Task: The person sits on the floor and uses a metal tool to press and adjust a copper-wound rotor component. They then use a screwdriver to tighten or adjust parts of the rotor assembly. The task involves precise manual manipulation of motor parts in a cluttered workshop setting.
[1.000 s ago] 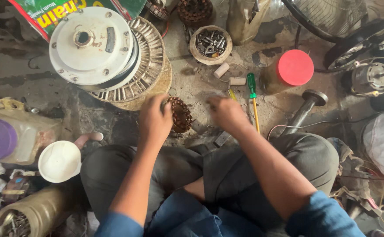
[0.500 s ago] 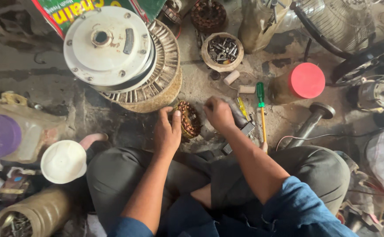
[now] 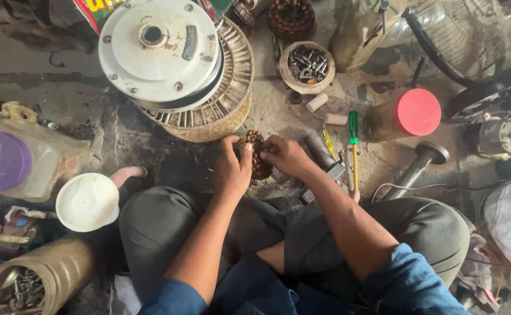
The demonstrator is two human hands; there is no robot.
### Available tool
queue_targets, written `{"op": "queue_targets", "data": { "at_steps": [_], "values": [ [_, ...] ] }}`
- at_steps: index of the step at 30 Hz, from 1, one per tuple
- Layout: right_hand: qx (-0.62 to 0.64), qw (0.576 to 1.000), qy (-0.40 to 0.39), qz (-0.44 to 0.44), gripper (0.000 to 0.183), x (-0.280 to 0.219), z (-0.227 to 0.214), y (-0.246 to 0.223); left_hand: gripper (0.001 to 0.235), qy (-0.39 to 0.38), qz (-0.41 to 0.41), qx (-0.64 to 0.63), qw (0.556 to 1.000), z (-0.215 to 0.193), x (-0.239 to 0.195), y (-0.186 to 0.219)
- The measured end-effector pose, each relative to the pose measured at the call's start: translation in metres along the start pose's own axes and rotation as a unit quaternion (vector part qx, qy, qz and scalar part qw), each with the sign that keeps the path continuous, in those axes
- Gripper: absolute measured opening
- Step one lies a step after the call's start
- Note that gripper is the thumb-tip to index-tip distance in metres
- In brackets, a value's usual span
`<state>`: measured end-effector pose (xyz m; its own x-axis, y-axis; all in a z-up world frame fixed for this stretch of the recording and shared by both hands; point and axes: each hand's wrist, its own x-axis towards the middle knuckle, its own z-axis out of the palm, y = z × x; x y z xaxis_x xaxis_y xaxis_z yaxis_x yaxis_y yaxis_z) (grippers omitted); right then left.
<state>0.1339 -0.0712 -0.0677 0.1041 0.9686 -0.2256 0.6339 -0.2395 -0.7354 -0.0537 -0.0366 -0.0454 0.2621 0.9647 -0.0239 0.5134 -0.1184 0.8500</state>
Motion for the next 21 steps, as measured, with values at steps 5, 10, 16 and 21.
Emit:
{"op": "queue_targets", "data": {
  "at_steps": [5,10,16,21],
  "values": [
    [-0.007,1.000,0.028,0.009,0.029,-0.002,-0.006,0.010,0.043,0.007,0.007,0.003,1.000,-0.002,0.001,0.003],
    [0.258,0.909,0.092,0.314,0.052,0.005,-0.050,0.017,0.043,0.004,-0.003,0.001,1.000,0.001,0.003,0.001],
    [0.750,0.660,0.020,0.046,0.027,-0.031,-0.099,-0.028,0.041,0.016,0.034,-0.038,0.999,0.001,0.001,-0.003],
    [0.760,0.649,-0.016,0.028,0.052,-0.077,-0.143,-0.077,0.042,0.012,0.044,-0.034,0.998,0.003,0.002,-0.004]
  ]
}}
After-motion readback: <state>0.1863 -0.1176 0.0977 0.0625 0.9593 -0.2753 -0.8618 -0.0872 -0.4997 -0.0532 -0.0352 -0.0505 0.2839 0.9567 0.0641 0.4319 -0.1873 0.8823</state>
